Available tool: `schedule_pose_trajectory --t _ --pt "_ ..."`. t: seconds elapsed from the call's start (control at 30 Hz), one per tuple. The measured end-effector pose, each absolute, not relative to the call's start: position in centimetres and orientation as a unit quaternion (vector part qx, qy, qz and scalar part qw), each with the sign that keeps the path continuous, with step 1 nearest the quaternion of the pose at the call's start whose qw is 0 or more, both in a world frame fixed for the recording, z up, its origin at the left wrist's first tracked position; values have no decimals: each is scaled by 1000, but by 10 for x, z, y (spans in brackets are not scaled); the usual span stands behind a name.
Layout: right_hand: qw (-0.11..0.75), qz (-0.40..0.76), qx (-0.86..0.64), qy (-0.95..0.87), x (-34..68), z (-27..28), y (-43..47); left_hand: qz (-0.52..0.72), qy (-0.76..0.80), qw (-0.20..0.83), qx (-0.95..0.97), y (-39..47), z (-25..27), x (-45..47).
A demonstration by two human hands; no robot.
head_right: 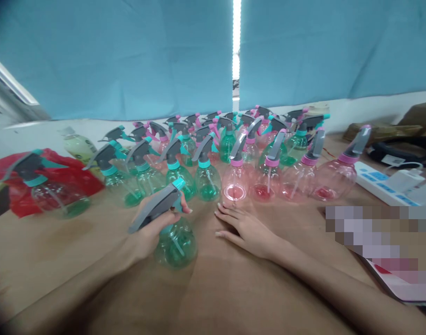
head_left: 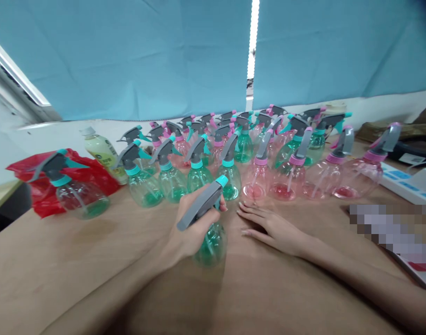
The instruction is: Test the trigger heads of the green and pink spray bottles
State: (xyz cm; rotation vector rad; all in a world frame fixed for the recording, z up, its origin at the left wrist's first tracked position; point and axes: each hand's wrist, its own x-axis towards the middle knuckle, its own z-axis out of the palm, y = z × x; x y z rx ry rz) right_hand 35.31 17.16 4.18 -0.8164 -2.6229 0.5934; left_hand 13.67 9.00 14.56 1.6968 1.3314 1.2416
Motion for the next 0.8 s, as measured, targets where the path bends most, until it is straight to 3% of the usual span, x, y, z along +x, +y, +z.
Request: schedule_pose_trajectory --t 0.8 --pt "179 218 -285 -916 352 43 171 481 511 311 641 97 139 135"
